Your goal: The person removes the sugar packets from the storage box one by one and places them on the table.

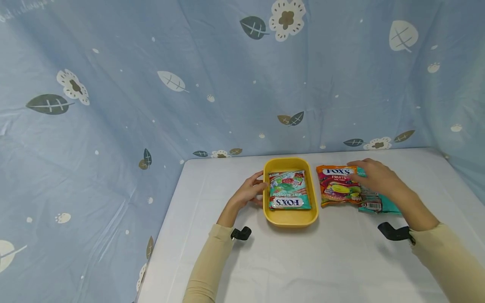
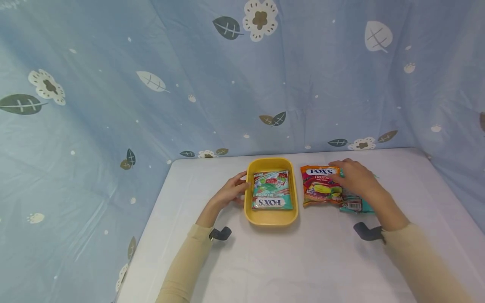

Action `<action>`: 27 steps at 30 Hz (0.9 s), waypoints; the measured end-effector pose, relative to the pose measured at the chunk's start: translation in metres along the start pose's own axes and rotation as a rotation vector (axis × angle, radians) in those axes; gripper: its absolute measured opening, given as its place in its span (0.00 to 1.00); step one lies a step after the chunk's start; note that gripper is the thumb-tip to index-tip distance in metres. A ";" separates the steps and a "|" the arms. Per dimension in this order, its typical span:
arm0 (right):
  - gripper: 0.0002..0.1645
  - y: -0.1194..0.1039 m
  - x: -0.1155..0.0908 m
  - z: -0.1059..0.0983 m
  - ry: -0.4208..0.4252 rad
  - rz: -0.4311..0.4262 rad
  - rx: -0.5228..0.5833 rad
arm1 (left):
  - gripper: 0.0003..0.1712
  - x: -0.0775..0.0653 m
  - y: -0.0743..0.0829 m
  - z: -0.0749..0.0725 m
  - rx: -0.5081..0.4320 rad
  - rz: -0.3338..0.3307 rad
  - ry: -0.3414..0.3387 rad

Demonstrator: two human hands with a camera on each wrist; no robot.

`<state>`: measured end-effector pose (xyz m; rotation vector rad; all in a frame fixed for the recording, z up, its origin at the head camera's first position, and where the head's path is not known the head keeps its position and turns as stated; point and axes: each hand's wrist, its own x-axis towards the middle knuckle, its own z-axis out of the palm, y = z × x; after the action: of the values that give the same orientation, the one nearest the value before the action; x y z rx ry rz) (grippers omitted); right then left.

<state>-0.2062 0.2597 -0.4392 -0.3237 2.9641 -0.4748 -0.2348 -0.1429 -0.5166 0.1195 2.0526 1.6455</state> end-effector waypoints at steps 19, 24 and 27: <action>0.30 -0.028 0.012 0.012 0.018 -0.064 -0.007 | 0.35 -0.001 0.003 0.000 0.006 -0.009 0.008; 0.31 -0.037 0.015 0.016 0.010 -0.070 -0.004 | 0.35 -0.002 0.004 0.000 -0.005 -0.021 0.011; 0.31 -0.042 0.016 0.019 0.003 -0.077 0.000 | 0.35 -0.003 0.005 0.001 -0.007 -0.029 0.016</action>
<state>-0.2105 0.2117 -0.4455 -0.4393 2.9637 -0.4842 -0.2332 -0.1422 -0.5113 0.0747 2.0511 1.6407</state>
